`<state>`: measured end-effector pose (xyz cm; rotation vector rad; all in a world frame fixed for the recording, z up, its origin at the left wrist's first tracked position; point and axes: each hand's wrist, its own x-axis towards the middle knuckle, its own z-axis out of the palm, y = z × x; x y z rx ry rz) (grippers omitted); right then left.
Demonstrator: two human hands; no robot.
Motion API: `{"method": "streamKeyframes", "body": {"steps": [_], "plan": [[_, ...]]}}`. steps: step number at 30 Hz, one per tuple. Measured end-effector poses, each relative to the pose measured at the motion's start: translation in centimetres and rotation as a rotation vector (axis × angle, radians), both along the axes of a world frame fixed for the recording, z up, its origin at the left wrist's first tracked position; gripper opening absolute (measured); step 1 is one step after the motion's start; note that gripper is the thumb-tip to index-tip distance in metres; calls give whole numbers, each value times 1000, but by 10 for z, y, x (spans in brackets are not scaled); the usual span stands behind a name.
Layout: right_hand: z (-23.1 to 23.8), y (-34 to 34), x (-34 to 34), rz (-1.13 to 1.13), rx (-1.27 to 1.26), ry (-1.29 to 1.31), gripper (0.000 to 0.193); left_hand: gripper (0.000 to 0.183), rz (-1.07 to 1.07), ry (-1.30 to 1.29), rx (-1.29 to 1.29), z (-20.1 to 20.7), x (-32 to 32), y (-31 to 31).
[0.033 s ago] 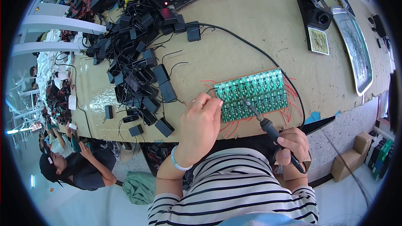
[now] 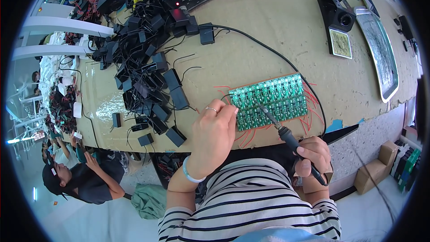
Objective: Solder electronic components onto a green circuit board at a workbench.
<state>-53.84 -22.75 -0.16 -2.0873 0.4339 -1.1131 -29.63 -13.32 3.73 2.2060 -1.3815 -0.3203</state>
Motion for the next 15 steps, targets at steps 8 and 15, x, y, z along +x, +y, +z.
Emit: {"method": "streamKeyframes", "body": {"steps": [8,15], "plan": [[3,1,0,-22,9,-2,21,5,-6,-2,23,4,2,-1],[7,1,6,-30,-18,17,24,13,-43,-63,6,4,0,8]]}}
